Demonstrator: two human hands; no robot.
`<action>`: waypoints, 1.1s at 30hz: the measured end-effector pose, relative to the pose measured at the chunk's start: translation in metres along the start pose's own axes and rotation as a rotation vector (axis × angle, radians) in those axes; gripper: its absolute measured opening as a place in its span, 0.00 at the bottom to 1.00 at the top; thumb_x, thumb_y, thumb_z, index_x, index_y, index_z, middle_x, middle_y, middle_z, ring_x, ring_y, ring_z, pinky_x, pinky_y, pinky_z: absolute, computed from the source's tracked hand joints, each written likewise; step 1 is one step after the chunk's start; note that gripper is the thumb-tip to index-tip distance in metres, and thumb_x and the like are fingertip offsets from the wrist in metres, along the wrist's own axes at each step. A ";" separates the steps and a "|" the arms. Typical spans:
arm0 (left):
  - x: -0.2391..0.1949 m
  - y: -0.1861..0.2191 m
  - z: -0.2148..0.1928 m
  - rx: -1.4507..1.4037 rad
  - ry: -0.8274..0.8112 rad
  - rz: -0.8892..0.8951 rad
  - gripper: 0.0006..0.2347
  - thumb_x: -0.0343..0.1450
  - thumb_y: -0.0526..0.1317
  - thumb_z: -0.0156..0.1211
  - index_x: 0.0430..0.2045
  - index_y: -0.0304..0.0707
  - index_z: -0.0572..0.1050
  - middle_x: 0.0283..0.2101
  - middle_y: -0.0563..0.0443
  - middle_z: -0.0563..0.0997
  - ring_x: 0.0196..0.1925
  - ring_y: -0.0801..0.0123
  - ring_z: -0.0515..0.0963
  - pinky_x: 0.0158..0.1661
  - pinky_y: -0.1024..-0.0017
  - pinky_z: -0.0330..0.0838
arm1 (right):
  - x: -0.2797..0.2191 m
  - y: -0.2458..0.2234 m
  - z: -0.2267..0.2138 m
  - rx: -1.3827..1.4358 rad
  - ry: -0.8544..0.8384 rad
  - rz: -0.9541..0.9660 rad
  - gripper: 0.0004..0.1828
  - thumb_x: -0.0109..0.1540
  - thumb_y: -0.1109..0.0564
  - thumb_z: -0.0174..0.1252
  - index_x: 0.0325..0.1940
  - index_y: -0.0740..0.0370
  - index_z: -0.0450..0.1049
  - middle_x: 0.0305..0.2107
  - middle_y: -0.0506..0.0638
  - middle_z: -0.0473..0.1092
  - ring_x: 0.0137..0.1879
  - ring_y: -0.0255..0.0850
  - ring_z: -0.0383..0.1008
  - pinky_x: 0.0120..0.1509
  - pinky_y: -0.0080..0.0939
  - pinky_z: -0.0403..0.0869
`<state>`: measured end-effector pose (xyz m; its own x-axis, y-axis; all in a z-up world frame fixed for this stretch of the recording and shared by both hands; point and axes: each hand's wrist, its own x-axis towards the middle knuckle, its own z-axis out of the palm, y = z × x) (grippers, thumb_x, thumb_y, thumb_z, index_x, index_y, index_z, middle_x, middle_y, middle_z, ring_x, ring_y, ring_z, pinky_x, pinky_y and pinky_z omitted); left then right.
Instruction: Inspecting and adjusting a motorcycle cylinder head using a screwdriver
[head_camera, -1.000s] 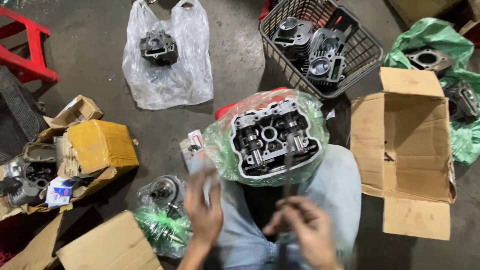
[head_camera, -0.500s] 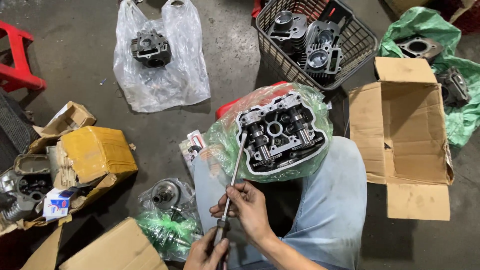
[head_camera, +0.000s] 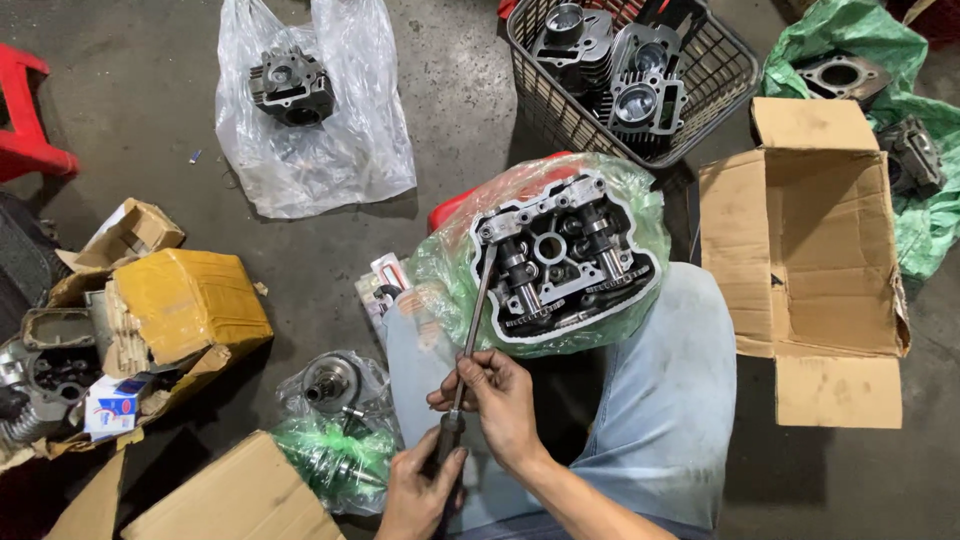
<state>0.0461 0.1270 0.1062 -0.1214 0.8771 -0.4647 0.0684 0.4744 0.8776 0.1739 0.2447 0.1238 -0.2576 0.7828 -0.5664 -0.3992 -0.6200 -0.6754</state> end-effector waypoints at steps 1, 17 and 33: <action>0.002 0.002 0.002 -0.028 -0.006 -0.040 0.12 0.66 0.32 0.64 0.42 0.25 0.82 0.12 0.50 0.79 0.09 0.72 0.75 0.14 0.75 0.67 | 0.002 0.002 -0.001 0.004 0.016 -0.019 0.09 0.67 0.61 0.57 0.42 0.73 0.70 0.25 0.58 0.74 0.32 0.52 0.83 0.37 0.44 0.84; 0.115 0.115 0.028 0.556 0.419 0.795 0.25 0.69 0.34 0.66 0.63 0.34 0.68 0.61 0.36 0.74 0.59 0.49 0.78 0.56 0.60 0.74 | -0.018 -0.194 -0.145 -1.046 0.267 -0.718 0.20 0.62 0.66 0.62 0.58 0.55 0.79 0.24 0.45 0.80 0.17 0.29 0.61 0.20 0.29 0.57; 0.215 0.124 0.065 0.364 0.403 0.952 0.13 0.72 0.36 0.65 0.50 0.34 0.76 0.48 0.40 0.81 0.58 0.41 0.79 0.57 0.50 0.73 | 0.028 -0.250 -0.182 -1.445 0.110 -0.564 0.15 0.61 0.59 0.61 0.51 0.49 0.84 0.19 0.53 0.78 0.33 0.51 0.82 0.42 0.51 0.77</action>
<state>0.0924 0.3792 0.1075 -0.1743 0.8387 0.5159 0.5859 -0.3327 0.7390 0.4269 0.4123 0.1907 -0.2820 0.9562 -0.0784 0.7545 0.1705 -0.6338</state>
